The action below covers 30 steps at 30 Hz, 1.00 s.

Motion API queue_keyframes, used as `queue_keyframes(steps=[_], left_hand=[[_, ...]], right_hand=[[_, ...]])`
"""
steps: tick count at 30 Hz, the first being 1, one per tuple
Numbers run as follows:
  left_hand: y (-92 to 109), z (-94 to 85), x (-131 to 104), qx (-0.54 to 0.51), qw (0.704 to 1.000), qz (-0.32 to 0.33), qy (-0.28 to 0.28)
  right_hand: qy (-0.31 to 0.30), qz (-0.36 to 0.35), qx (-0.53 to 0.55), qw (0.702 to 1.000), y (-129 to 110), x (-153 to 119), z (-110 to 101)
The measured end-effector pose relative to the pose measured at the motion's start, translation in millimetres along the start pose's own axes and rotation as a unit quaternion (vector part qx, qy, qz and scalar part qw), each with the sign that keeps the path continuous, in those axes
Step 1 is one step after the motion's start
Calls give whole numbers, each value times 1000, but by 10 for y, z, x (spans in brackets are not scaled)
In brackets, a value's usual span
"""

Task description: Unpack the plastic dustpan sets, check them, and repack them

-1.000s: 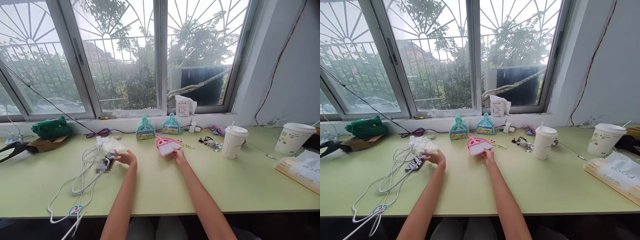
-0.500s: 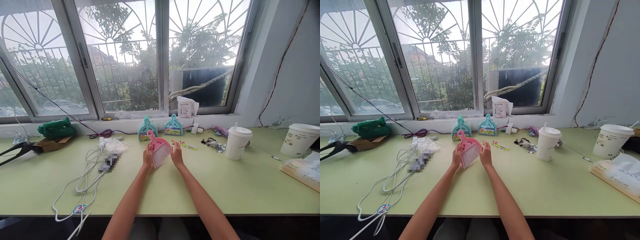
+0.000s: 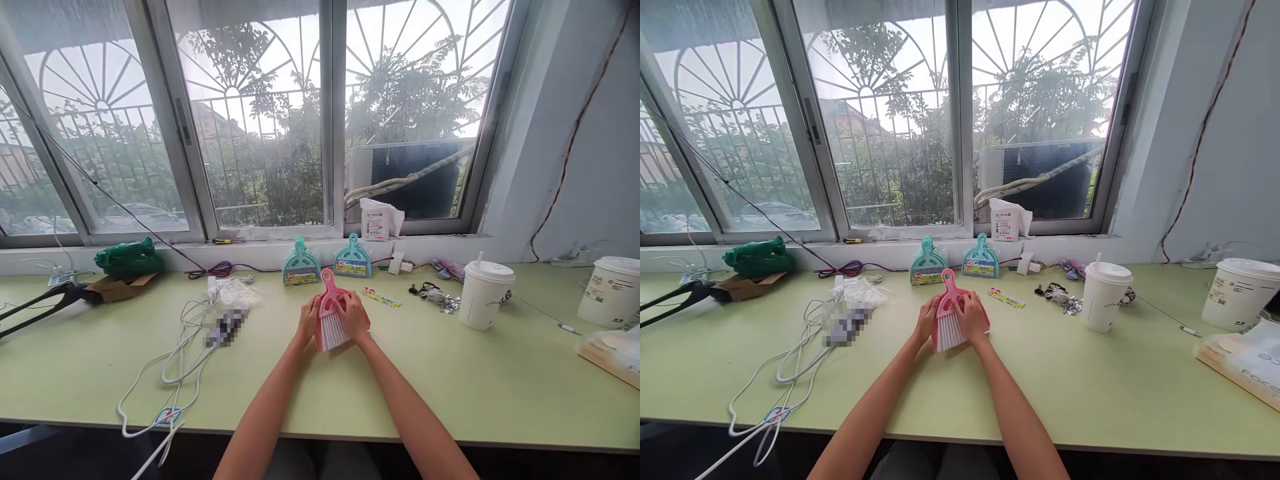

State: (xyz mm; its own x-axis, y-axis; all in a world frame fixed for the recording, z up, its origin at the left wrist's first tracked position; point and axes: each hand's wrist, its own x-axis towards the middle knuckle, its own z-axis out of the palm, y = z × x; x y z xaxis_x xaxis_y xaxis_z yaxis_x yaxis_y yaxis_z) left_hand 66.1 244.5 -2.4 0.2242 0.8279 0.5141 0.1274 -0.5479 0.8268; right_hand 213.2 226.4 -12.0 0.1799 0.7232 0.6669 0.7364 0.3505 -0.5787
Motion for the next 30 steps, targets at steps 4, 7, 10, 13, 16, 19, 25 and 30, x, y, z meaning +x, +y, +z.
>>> queue_keyframes(steps=[4,7,10,13,16,19,25,30], left_hand=[[44,24,31,51,999,6,0],[139,17,1,121,992,34,5],[239,-37,-36,196,979,50,26],[323,-80,-67,234,971,40,41],[376,-61,-84,209,977,14,47],[362,-63,-56,156,986,-14,62],[106,-622,124,258,933,-105,229],[-110,-986,160,389,882,-224,145]], right_hand=[[34,7,35,999,15,10,3],[38,3,48,998,1,9,4],[48,16,21,998,-53,4,5],[63,16,-9,998,-130,7,-4],[74,-10,-52,996,-196,11,-41],[89,-36,-87,992,-252,-1,-124],[154,-28,-128,979,-327,38,-355],[23,46,-210,976,21,93,-376]])
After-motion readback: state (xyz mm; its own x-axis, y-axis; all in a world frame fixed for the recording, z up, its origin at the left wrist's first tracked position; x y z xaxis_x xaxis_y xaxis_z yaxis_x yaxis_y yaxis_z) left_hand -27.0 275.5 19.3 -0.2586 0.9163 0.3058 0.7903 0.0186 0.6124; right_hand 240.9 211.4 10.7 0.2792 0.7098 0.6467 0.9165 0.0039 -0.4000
